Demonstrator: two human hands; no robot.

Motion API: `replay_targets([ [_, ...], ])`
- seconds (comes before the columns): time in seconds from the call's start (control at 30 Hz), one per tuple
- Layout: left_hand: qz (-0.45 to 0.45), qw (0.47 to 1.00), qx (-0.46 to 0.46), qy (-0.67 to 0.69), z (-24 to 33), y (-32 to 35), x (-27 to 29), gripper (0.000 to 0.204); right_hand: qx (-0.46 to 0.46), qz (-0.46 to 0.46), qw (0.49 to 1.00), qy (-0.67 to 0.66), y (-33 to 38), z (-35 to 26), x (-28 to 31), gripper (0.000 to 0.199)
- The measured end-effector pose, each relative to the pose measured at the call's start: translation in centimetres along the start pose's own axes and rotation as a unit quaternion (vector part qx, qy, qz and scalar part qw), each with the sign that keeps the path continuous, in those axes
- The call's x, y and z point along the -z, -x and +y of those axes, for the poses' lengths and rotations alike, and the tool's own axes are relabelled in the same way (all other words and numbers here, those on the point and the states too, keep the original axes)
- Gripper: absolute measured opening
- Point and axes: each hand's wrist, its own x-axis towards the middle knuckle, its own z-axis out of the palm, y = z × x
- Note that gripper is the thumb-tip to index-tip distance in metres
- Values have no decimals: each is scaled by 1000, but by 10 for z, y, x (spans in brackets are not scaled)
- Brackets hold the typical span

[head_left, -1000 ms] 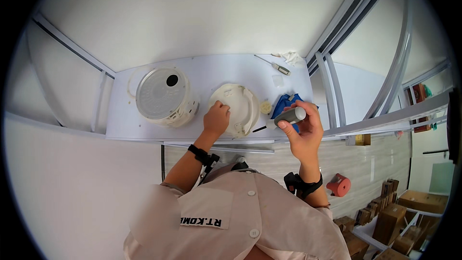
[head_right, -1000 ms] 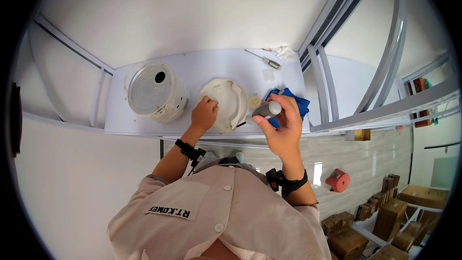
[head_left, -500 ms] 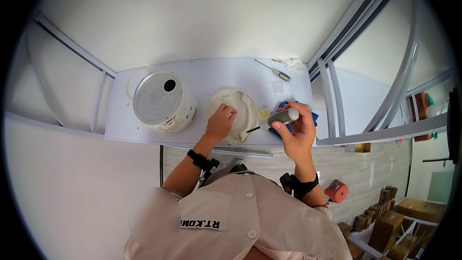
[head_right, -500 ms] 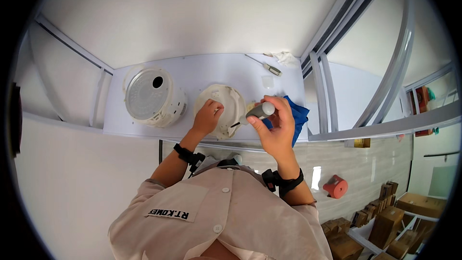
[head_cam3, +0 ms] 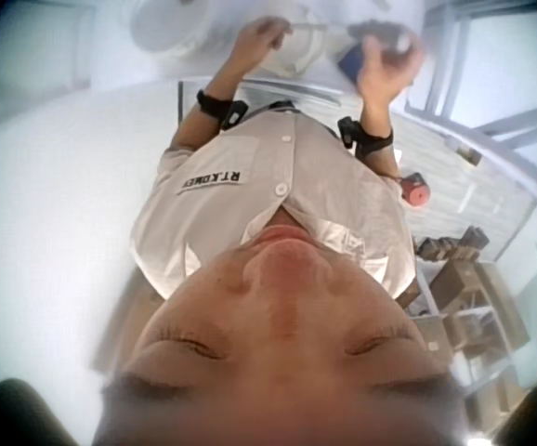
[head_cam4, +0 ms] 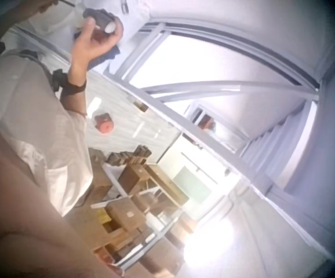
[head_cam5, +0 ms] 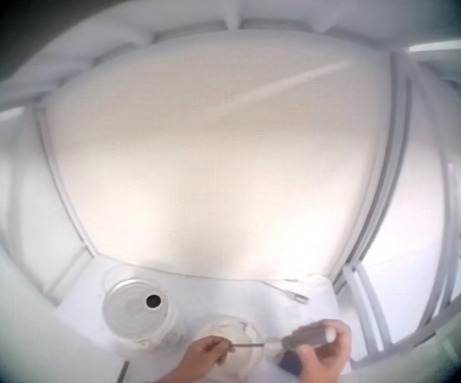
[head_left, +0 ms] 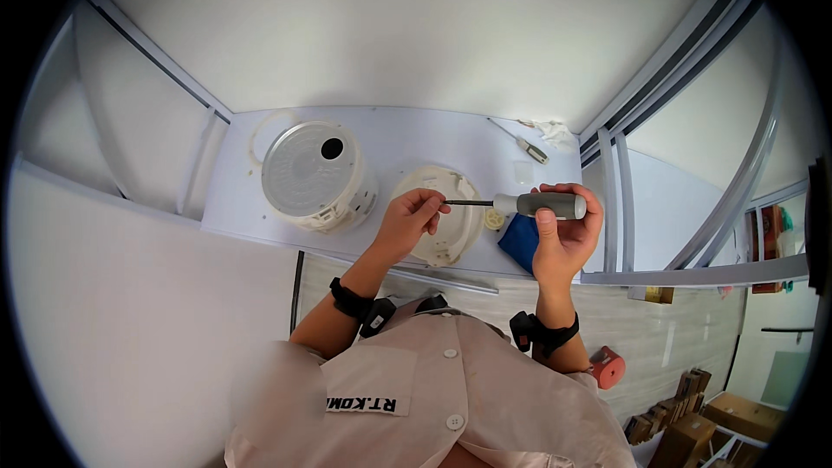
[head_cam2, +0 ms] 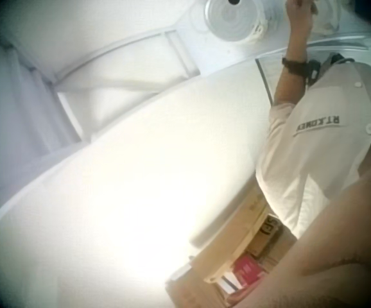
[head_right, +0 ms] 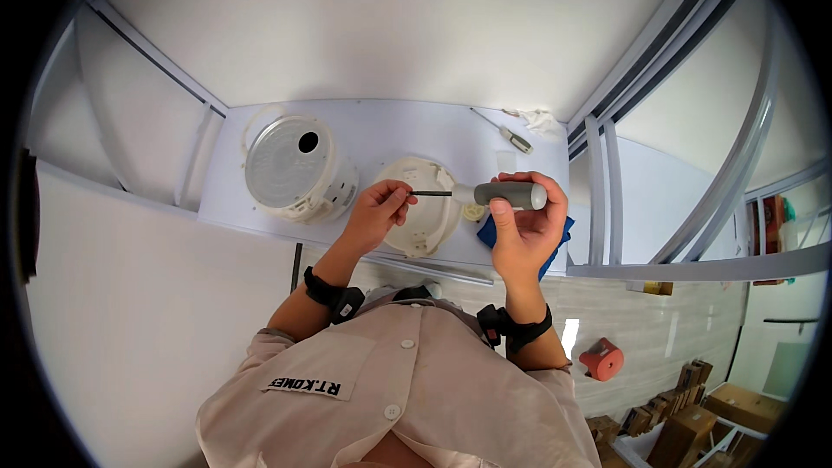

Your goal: The person wipes a metal tray with a blue cloth, then uses a screwdriver to fasten screws into a white appliance base. They place a plastic ring and the metal tray into the base, securing components with the screwdriver.

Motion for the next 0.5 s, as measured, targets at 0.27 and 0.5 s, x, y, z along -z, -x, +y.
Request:
replay_targets([
  [0.27, 11, 999, -23, 34, -3, 6, 2, 16, -1, -3, 1000, -26, 0, 2, -2, 57],
  [0.5, -2, 998, -35, 54, -4, 5, 1, 17, 10, 2, 999, -30, 2, -2, -3, 56],
])
